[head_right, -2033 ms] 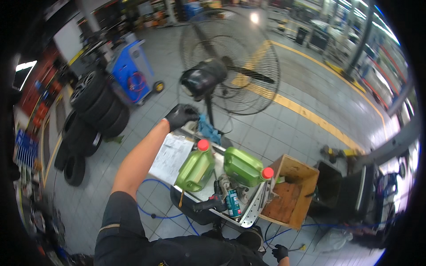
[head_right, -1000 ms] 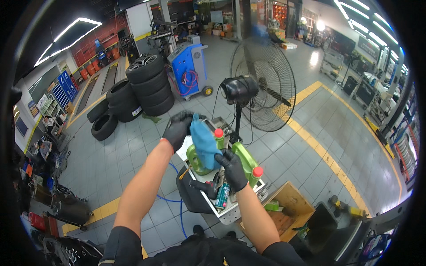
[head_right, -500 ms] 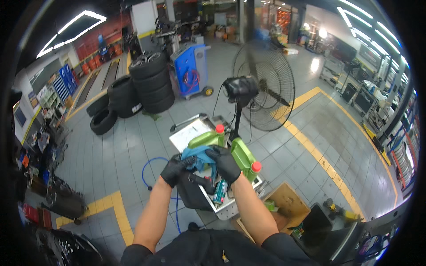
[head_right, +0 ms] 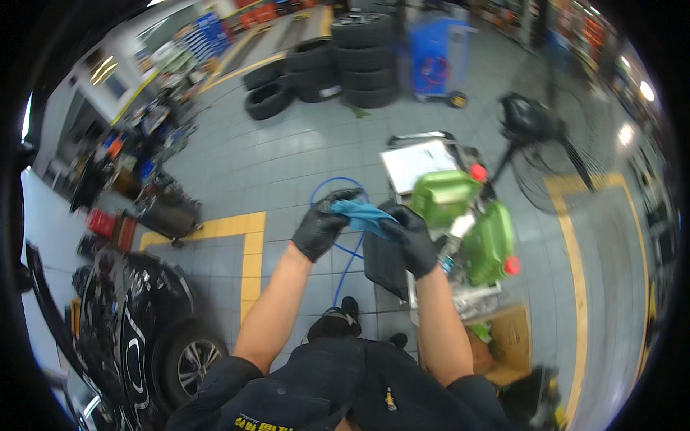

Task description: The person pours engine oil from a blue container into the car engine using a metal funnel. They check the oil level with the dipstick, wipe it with a blue cloth, and continue pouring from a second container.

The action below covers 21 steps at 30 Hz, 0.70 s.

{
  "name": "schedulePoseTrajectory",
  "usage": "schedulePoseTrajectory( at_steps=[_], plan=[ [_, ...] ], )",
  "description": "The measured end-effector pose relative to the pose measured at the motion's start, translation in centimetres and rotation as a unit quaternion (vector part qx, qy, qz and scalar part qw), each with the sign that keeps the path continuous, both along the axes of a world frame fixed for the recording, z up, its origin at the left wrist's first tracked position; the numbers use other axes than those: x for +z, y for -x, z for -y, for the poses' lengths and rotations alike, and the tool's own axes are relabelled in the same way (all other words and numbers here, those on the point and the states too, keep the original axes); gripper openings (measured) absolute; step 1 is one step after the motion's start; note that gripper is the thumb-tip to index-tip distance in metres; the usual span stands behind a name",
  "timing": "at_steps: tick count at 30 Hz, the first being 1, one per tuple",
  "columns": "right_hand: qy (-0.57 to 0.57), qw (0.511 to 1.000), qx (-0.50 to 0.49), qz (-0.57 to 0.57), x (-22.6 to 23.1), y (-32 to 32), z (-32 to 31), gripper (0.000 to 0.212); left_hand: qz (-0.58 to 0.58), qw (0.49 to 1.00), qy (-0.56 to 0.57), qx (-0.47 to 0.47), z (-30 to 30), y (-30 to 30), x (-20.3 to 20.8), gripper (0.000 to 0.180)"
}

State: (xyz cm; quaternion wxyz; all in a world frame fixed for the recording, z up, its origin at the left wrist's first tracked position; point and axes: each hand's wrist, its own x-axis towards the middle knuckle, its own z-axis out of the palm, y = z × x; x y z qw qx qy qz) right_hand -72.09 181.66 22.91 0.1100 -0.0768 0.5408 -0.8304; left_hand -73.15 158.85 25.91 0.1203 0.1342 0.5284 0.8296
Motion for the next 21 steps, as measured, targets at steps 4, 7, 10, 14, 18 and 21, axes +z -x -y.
schedulePoseTrajectory(
  at_steps=[4, 7, 10, 14, 18, 21],
  plan=[
    [-0.058, 0.997, 0.059, 0.011, -1.2, 2.5, 7.0, 0.01, 0.016, 0.997, 0.044, 0.061, 5.9, 0.1, -3.2, 0.048],
    [-0.086, 0.993, 0.083, 0.009, -1.8, 4.6, 13.8, 0.011, 0.074, 0.993, 0.041, 0.08, 11.8, 0.5, -6.0, 0.033],
    [-0.119, 0.985, 0.127, -0.009, -2.1, 6.9, 21.5, 0.008, 0.166, 0.983, -0.019, 0.08, 19.5, 0.6, -7.9, 0.034],
    [-0.177, 0.959, 0.215, -0.046, -2.8, 9.9, 32.9, 0.029, 0.167, 0.977, -0.133, 0.011, 29.5, 0.8, -9.2, 0.052],
    [-0.243, 0.92, 0.304, -0.054, -1.1, 12.7, 43.2, 0.028, 0.183, 0.97, -0.078, 0.141, 38.8, 0.6, -9.4, 0.044],
    [-0.211, 0.916, 0.329, -0.094, 0.0, 12.6, 48.5, 0.027, 0.15, 0.967, 0.001, 0.205, 44.3, 0.3, -9.4, 0.035]
  ],
)
